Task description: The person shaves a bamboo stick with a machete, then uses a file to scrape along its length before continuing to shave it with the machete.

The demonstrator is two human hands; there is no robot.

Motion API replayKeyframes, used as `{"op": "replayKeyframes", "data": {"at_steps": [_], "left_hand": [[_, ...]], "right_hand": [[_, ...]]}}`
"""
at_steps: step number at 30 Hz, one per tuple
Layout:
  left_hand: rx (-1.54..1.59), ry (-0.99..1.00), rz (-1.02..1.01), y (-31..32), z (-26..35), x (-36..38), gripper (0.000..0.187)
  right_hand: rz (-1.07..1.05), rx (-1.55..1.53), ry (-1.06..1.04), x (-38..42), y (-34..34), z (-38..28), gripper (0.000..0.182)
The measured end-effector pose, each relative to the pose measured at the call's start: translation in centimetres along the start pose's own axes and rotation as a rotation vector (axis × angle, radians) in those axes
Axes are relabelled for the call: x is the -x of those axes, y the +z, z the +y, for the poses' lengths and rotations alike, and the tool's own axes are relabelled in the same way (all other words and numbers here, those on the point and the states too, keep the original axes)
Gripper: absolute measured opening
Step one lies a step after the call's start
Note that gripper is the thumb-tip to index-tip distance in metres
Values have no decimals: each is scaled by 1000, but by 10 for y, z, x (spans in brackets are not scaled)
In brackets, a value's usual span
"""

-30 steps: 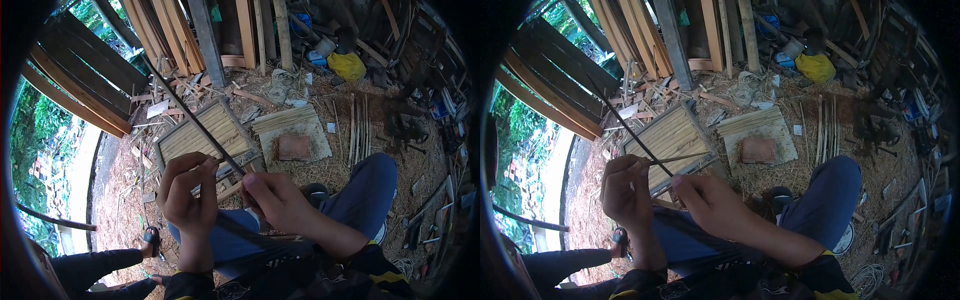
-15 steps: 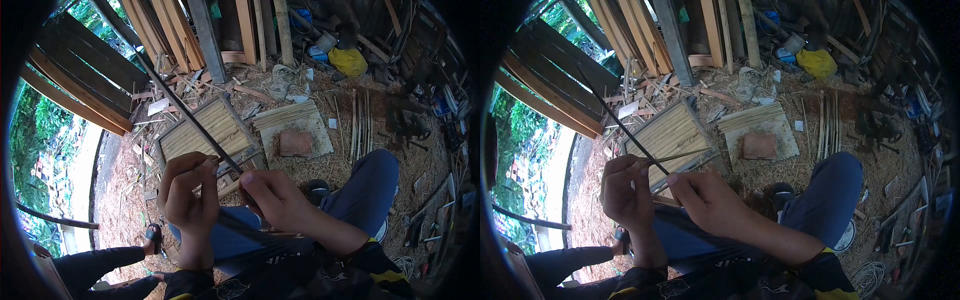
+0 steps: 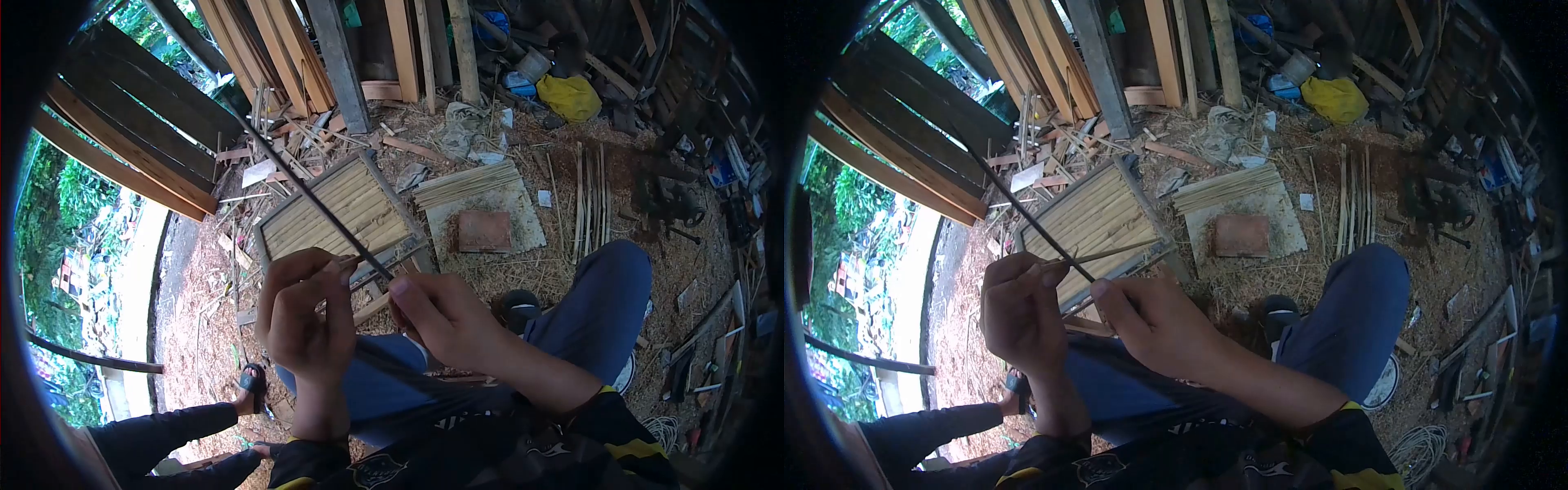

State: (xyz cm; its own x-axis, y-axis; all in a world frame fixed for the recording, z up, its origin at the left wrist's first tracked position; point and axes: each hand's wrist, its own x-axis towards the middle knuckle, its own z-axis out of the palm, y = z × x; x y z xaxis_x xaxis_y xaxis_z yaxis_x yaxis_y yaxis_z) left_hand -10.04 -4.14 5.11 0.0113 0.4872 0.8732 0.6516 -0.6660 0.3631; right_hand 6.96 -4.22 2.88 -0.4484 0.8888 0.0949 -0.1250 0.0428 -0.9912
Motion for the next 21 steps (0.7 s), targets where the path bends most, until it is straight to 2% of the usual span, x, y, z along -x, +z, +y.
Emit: {"op": "replayKeyframes", "data": {"at_steps": [2, 5, 8, 11, 14, 17, 21], "left_hand": [[30, -11, 1, -1, -1, 1, 19], [5, 27, -21, -3, -5, 5, 20], [55, -28, 18, -1, -4, 6, 21], [14, 5, -12, -5, -5, 7, 21], [19, -2, -14, -5, -3, 7, 21], [15, -52, 20, -6, -6, 8, 21], [-38, 33, 0, -8, -9, 7, 20]], "right_hand": [[-24, 78, -13, 0, -3, -3, 53], [11, 77, -102, 6, 2, -8, 46], [24, 34, 39, -4, 1, 9, 44], [7, 62, -25, 1, 0, 1, 43], [4, 89, -74, 3, 2, 10, 49], [43, 88, 47, -8, 0, 27, 48], [14, 84, -85, 1, 3, 14, 49]]}}
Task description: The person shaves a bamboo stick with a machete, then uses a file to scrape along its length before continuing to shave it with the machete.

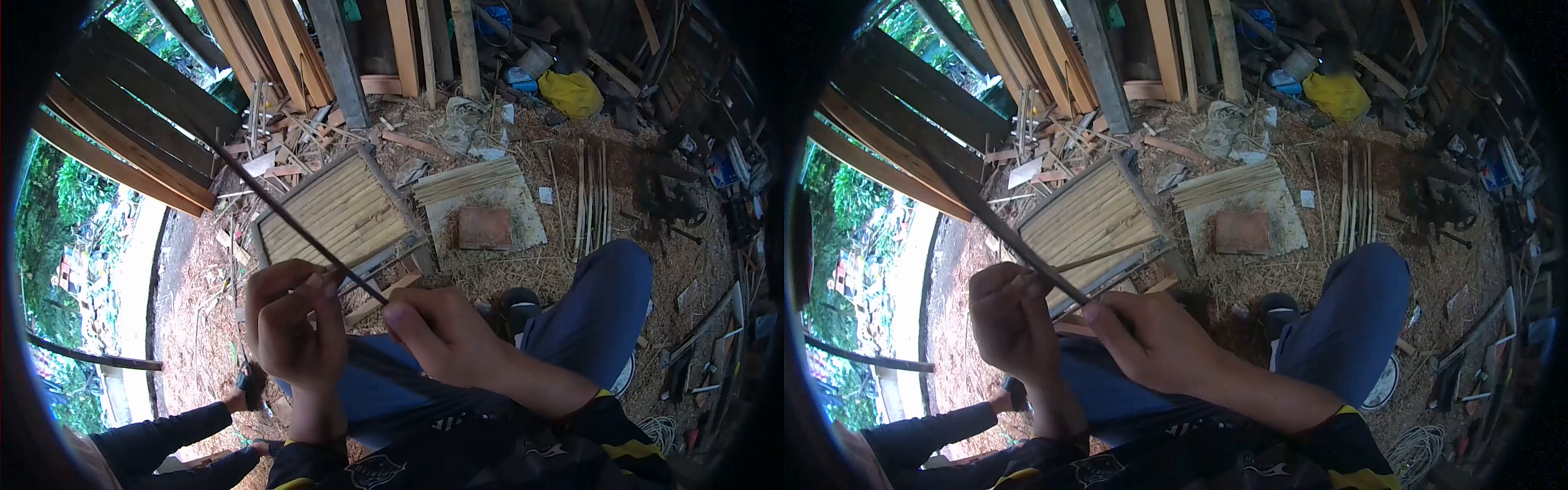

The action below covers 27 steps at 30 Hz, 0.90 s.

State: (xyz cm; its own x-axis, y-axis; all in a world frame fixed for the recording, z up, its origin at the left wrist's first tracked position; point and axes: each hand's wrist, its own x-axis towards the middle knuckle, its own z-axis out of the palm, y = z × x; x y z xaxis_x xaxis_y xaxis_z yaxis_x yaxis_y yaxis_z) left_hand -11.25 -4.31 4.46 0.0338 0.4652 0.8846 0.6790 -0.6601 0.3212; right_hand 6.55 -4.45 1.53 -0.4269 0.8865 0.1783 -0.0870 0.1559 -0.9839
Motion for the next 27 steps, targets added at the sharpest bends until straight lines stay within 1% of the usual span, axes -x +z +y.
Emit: {"op": "replayKeyframes", "data": {"at_steps": [2, 5, 8, 11, 14, 17, 20, 23, 26, 27], "left_hand": [[22, -12, 43, 4, 0, -1, 21], [136, -100, 52, 3, -4, 3, 23], [69, -31, -38, -3, -2, 5, 23], [42, -35, -67, -4, -2, 5, 22], [145, -152, 59, 4, 0, 5, 21], [79, -37, 2, 0, -2, 4, 20], [99, -58, 4, 1, -1, 4, 19], [156, -132, 52, 2, -5, 7, 19], [114, -92, 11, 1, -2, 8, 19], [115, -95, 9, 1, -1, 10, 19]], "right_hand": [[-18, -10, 4, 1, 1, 3, 50], [10, 15, 206, -9, -1, 28, 50], [-19, -44, 104, 0, -1, -3, 44], [-15, -4, 52, -1, 1, 9, 44], [22, 28, 202, -10, -1, 25, 44], [-21, 0, 11, 0, 2, 7, 47], [23, 30, -25, -2, 5, 28, 44], [9, 116, 256, -11, -5, 41, 40], [3, 16, 3, 0, 2, 19, 42], [8, 10, -3, 2, 3, 21, 43]]}}
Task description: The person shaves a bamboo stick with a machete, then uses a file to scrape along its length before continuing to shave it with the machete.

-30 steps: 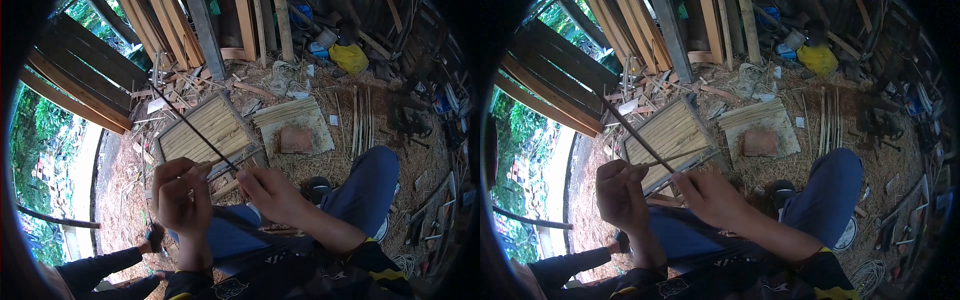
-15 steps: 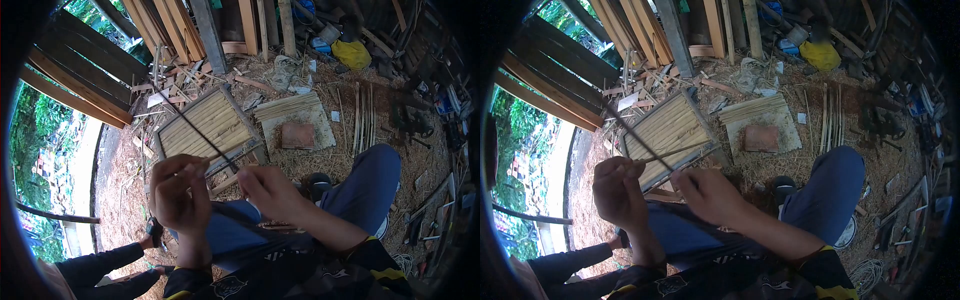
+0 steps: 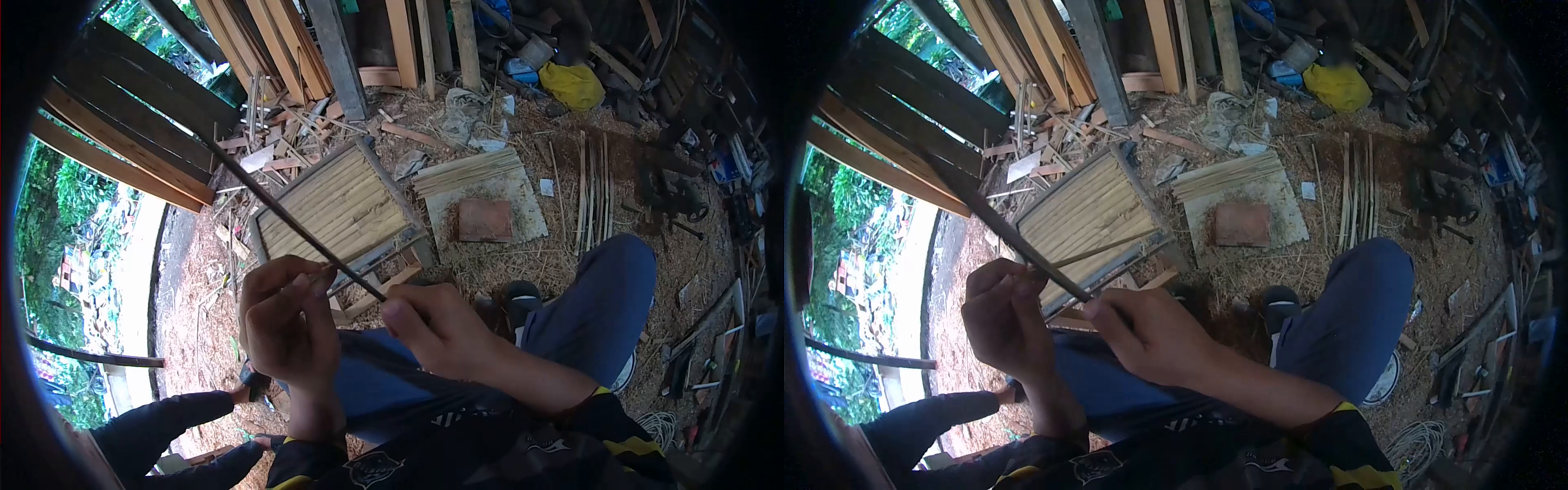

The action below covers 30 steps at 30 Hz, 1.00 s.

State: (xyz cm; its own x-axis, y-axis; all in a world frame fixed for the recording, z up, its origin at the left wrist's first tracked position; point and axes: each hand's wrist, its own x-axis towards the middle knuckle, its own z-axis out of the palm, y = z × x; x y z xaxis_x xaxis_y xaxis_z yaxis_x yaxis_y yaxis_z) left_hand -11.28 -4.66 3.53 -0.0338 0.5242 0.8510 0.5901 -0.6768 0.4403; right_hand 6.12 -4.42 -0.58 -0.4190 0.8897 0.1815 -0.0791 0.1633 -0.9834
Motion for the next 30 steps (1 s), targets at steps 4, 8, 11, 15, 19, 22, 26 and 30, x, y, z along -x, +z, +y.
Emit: {"op": "replayKeyframes", "data": {"at_steps": [4, 8, 11, 15, 19, 22, 26, 30], "left_hand": [[33, -36, 40, 2, 0, -4, 19], [1, 11, 13, 0, -2, -2, 19], [14, 9, 13, 3, 0, -3, 19], [14, -19, 44, 2, -2, -4, 17], [20, -5, 27, 0, -7, -2, 15], [24, -37, 30, 0, -5, -5, 16], [37, -30, 24, -2, -5, 0, 17], [61, -26, 36, -1, -7, -1, 17]], "right_hand": [[4, 30, 209, -13, -9, 38, 45], [23, 82, 82, -10, -4, 25, 50], [4, 34, -69, -2, 1, 7, 54], [-7, 19, 379, -16, -11, 55, 48], [6, 17, 59, -8, -1, 31, 51], [17, 25, 89, -10, 2, 40, 52], [7, 20, 475, -19, -17, 72, 48], [36, 8, 53, -9, 3, 47, 58]]}}
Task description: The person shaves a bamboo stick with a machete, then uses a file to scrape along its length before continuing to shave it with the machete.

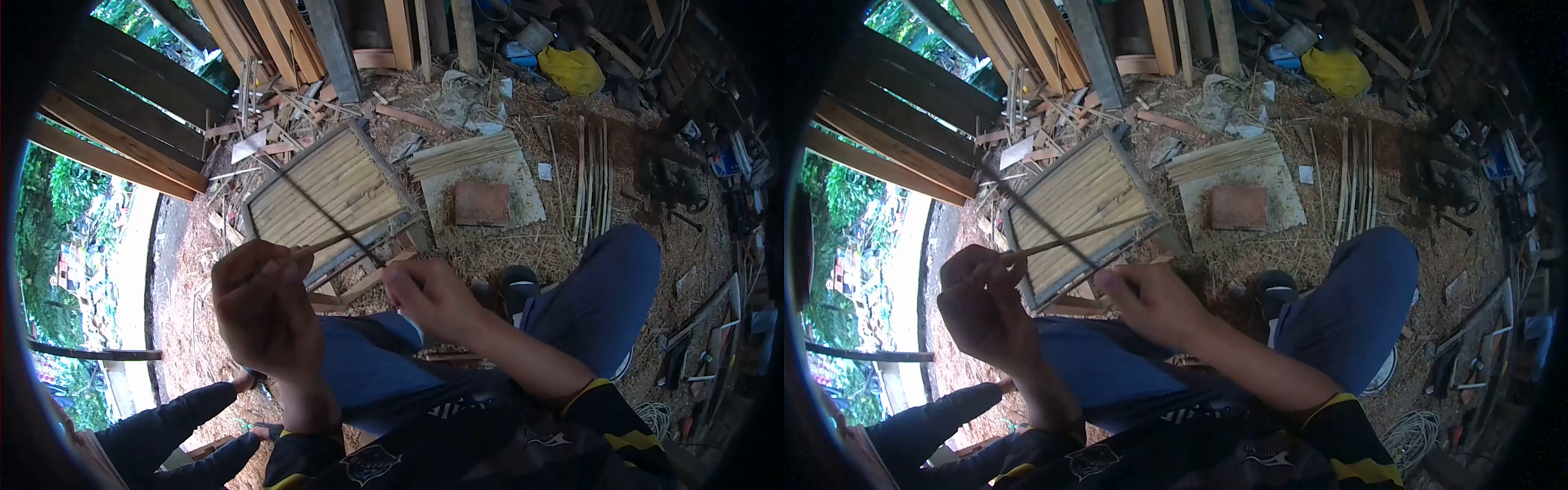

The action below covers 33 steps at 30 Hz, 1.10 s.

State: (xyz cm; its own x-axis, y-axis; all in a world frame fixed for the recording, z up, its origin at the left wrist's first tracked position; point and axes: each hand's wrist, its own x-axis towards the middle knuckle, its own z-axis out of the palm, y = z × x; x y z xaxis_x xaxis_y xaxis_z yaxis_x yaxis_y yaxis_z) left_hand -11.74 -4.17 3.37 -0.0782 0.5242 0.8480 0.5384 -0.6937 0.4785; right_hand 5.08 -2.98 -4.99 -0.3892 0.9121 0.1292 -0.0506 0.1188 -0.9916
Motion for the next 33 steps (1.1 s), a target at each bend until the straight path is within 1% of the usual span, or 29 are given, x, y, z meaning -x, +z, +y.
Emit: {"op": "replayKeyframes", "data": {"at_steps": [1, 4, 7, 10, 11, 14, 17, 20, 23, 25, 26, 27, 29, 31, 33], "left_hand": [[-5, 4, 4, 1, 0, 1, 17], [-28, -11, -15, 1, 2, -3, 17], [-12, 35, -21, 1, -1, 0, 16], [33, -4, 14, 1, -2, -2, 16], [-21, 9, -1, 0, -3, -2, 15], [-28, -44, 36, 2, -1, -3, 14], [27, -23, -8, 1, 0, -3, 13], [109, -4, 21, 3, -6, -6, 19], [46, -68, 74, 6, -7, -8, 24], [-50, -68, -14, -1, -12, -10, 24], [-97, -67, -57, -3, -14, -10, 25], [-54, -81, -32, -2, -15, -9, 23], [29, -112, 17, -1, -19, -9, 21], [93, -139, 26, 3, -17, -9, 20], [127, -156, 34, 4, -17, -8, 19]], "right_hand": [[-2, 32, -59, 0, 0, 4, 57], [39, 32, 343, -15, -14, 43, 48], [70, 69, 414, -14, -19, 54, 48], [82, 50, 24, -3, 1, 41, 60], [133, 92, -38, -4, 5, 51, 62], [228, 39, 283, -11, -6, 91, 55], [168, 59, 470, -14, -16, 94, 54], [90, 85, 205, -11, -7, 65, 60], [88, 157, 154, -6, -4, 58, 62], [194, 137, 150, -11, -5, 79, 63], [200, 88, 217, -12, -8, 88, 63], [209, 39, 284, -14, -11, 91, 63], [125, -140, 557, -15, -19, 95, 64], [119, -82, 408, -16, -17, 80, 63], [90, -15, 319, -17, -15, 68, 62]]}}
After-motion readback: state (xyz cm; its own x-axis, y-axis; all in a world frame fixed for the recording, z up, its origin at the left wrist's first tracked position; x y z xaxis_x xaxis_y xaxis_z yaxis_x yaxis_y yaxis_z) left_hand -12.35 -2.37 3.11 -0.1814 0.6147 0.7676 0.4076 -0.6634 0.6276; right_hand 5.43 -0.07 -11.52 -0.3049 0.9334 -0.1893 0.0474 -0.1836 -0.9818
